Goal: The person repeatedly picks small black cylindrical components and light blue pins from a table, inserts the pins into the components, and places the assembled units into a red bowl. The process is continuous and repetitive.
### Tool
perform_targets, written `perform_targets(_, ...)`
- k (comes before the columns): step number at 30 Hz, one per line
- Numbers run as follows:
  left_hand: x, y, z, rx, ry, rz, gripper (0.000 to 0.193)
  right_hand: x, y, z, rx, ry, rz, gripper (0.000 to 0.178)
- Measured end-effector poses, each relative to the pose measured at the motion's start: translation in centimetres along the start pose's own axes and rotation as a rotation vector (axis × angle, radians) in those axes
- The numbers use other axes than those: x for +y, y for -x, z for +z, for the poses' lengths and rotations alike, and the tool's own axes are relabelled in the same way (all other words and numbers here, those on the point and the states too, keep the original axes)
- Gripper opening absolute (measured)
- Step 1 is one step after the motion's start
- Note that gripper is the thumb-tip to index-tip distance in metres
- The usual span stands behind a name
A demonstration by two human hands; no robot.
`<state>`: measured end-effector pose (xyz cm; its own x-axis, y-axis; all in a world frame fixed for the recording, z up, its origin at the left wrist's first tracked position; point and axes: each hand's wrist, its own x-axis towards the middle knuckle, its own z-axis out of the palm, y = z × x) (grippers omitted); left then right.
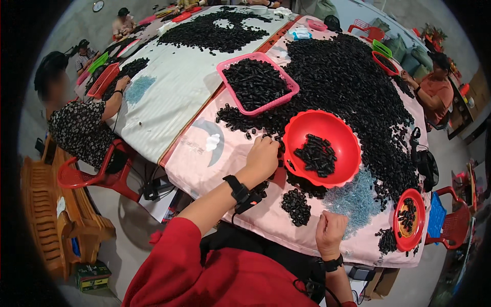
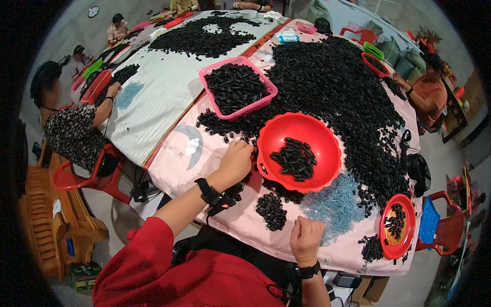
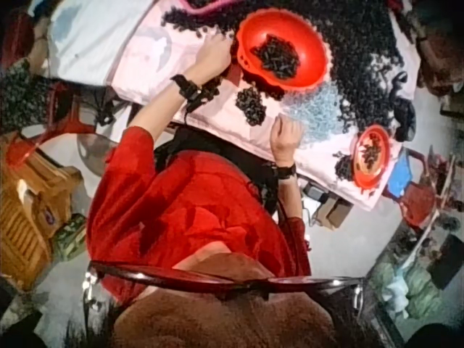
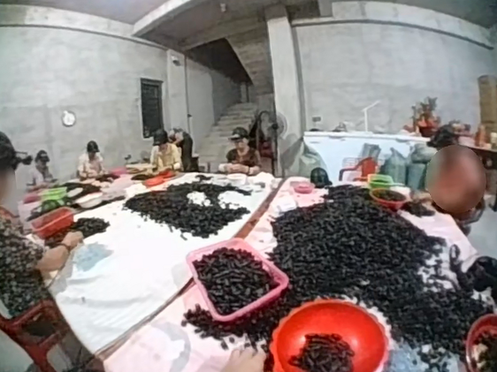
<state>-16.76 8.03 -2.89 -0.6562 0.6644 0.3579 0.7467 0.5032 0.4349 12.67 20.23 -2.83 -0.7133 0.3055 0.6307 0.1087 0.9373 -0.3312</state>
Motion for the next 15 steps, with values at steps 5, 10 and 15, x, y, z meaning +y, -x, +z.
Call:
perform_targets(5,-0.3,0.0,-0.8,-0.157,0.090,0.016,0.022,0.3,0.2,0.1,0.009,0.004,-0.014,0.021)
perform_targets(10,-1.0,0.5,-0.6,-0.184,0.125,0.045,0.015,0.2,0.4,-0.1,-0.037,0.014,0.014,0.020)
perform_targets(15,0.0,0.7,-0.6,-0.185,0.074,0.044,0.015,0.2,0.1,0.0,-0.012,0.000,-0.002,0.021)
